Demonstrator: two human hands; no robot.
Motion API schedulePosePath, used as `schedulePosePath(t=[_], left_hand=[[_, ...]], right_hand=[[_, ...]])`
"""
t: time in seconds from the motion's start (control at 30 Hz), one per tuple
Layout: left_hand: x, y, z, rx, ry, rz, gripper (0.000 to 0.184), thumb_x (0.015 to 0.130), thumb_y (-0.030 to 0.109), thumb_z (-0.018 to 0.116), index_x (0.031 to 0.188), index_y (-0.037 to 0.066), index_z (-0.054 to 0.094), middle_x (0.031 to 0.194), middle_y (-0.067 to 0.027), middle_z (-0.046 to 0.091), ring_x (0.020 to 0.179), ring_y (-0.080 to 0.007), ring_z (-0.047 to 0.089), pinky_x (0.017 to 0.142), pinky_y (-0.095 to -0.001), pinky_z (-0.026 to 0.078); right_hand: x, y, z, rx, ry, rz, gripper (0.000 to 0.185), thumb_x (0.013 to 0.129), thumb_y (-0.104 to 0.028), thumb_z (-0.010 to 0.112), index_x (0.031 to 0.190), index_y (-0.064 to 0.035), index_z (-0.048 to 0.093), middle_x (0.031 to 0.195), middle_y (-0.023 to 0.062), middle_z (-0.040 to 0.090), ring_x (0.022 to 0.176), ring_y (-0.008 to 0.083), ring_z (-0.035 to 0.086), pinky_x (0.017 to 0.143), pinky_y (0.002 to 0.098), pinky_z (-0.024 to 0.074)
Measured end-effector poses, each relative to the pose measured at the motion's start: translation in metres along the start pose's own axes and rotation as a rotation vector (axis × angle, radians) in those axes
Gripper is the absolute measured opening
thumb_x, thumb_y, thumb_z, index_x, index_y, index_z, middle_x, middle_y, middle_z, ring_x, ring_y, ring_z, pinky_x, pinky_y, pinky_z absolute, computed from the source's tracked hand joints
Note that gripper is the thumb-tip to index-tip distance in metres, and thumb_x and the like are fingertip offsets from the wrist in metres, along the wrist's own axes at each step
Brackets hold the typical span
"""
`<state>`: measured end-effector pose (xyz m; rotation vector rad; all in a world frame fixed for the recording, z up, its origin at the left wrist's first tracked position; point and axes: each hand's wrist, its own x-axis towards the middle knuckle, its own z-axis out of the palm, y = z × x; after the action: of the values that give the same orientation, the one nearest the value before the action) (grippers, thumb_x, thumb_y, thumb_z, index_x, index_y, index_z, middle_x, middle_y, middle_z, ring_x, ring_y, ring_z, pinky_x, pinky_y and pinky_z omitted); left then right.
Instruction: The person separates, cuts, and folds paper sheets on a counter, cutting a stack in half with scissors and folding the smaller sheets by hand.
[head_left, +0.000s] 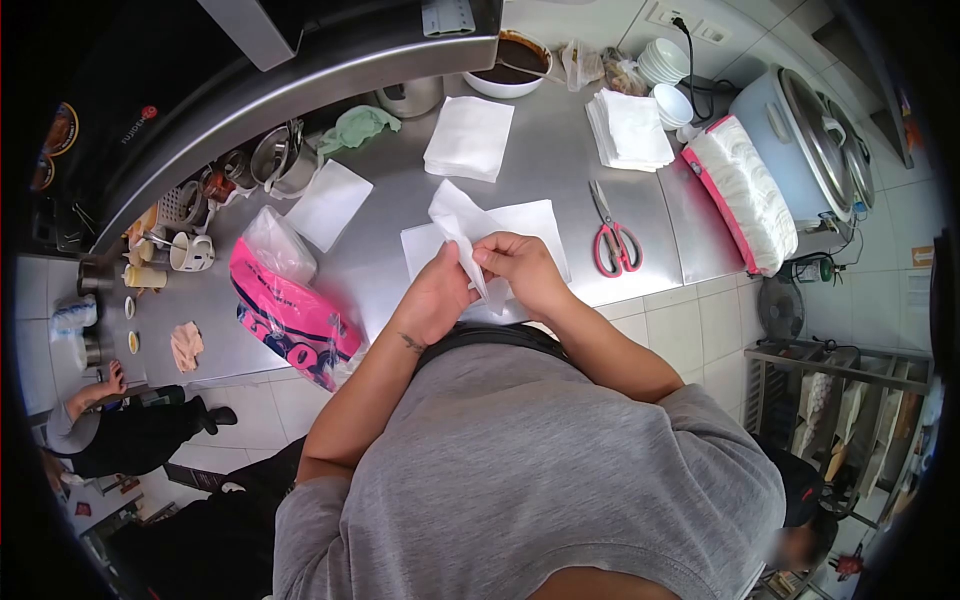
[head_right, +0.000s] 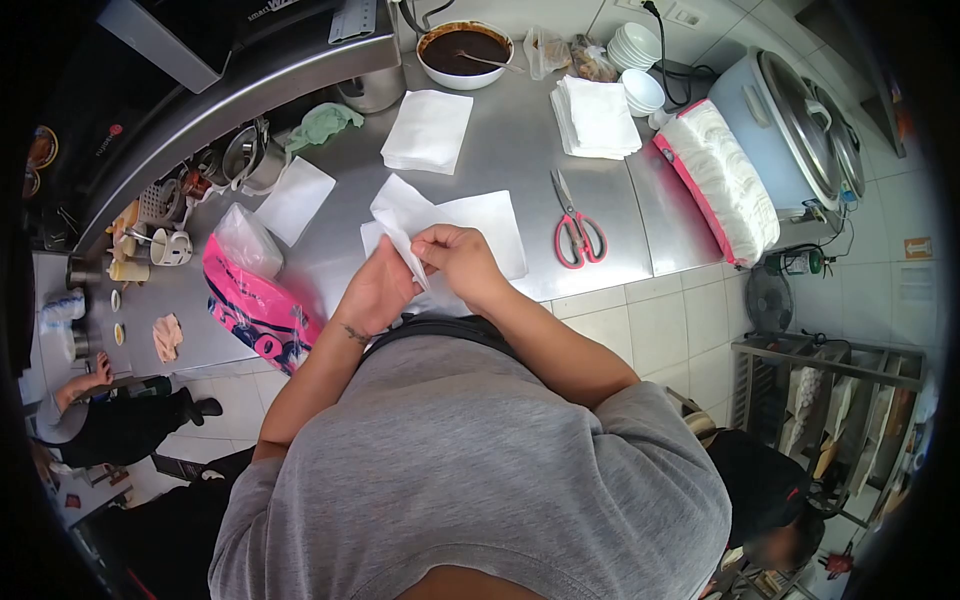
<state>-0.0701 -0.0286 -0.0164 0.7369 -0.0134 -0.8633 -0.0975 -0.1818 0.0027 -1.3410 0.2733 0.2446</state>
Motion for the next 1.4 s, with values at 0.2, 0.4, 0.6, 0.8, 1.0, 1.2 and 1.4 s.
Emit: schedulePosePath(t=[0.2, 0.4, 0.6, 0.8, 1.0, 1.2, 1.4], left_hand=[[-0.002, -0.001, -0.002, 0.053, -0.035, -0.037, 0.062, 0.09, 0.044, 0.057, 0.136, 0.007, 0.038, 0.133, -0.0074, 0.049, 0.122, -0.0203, 0.047, 0.101, -0.04, 0.038], [-0.001, 0.0, -0.006, 0.058, -0.002, -0.127, 0.067, 0.092, 0.055, 0.047, 0.138, 0.007, 0.038, 0.132, -0.0067, 0.049, 0.12, -0.0221, 0.049, 0.1, -0.0404, 0.04], [0.004, 0.002, -0.013, -0.115, -0.008, -0.141, 0.088, 0.085, 0.076, 0.026, 0.143, 0.01, 0.032, 0.141, -0.0128, 0.041, 0.128, -0.0286, 0.043, 0.105, -0.0463, 0.036], [0.007, 0.003, -0.035, -0.362, 0.004, -0.124, 0.083, 0.086, 0.073, 0.031, 0.142, 0.012, 0.033, 0.142, -0.013, 0.04, 0.13, -0.0303, 0.041, 0.105, -0.0471, 0.037], [0.011, -0.018, -0.104, 0.042, 0.214, -0.118, 0.056, 0.085, 0.019, 0.058, 0.136, 0.004, 0.04, 0.116, -0.0119, 0.056, 0.106, -0.0241, 0.058, 0.091, -0.0383, 0.048], [0.009, -0.026, -0.107, 0.499, 0.598, -0.086, 0.05, 0.075, -0.006, 0.058, 0.124, 0.0, 0.049, 0.095, -0.008, 0.059, 0.084, -0.0172, 0.06, 0.072, -0.0293, 0.052], [0.004, -0.025, -0.096, 0.585, 0.643, 0.086, 0.044, 0.075, -0.004, 0.059, 0.118, -0.001, 0.053, 0.085, -0.0055, 0.06, 0.073, -0.0144, 0.059, 0.065, -0.0264, 0.05]], right_hand=[[0.003, 0.001, -0.006, 0.281, -0.05, 0.11, 0.016, 0.091, -0.013, 0.058, 0.09, 0.0012, 0.064, 0.084, 0.0064, 0.064, 0.076, 0.0142, 0.058, 0.071, 0.0277, 0.0478], [0.007, 0.009, -0.012, 0.508, -0.058, 0.186, 0.02, 0.093, -0.018, 0.056, 0.1, 0.0011, 0.06, 0.094, 0.0091, 0.064, 0.082, 0.0177, 0.06, 0.076, 0.0298, 0.0487], [0.01, 0.012, -0.023, 0.78, -0.028, 0.266, 0.025, 0.094, -0.015, 0.049, 0.111, 0.0025, 0.053, 0.105, 0.0145, 0.061, 0.091, 0.0226, 0.062, 0.084, 0.0338, 0.052], [0.007, 0.006, -0.027, 0.743, 0.017, 0.292, 0.025, 0.093, -0.016, 0.047, 0.108, 0.0034, 0.053, 0.102, 0.0147, 0.062, 0.093, 0.0269, 0.062, 0.087, 0.037, 0.0521], [0.02, 0.023, -0.082, 0.465, -0.083, 0.258, 0.027, 0.091, -0.021, 0.051, 0.107, 0.0006, 0.055, 0.103, 0.0138, 0.063, 0.088, 0.0254, 0.063, 0.08, 0.0377, 0.0509], [0.035, 0.069, -0.149, 0.065, 0.239, 0.237, 0.034, 0.091, -0.028, 0.052, 0.11, -0.0006, 0.054, 0.101, 0.0118, 0.063, 0.089, 0.023, 0.062, 0.079, 0.0358, 0.0494], [0.028, 0.07, -0.125, -0.115, 0.419, 0.002, 0.046, 0.086, -0.023, 0.061, 0.122, 0.0011, 0.046, 0.098, 0.0106, 0.064, 0.085, 0.0221, 0.063, 0.074, 0.0317, 0.0493]])
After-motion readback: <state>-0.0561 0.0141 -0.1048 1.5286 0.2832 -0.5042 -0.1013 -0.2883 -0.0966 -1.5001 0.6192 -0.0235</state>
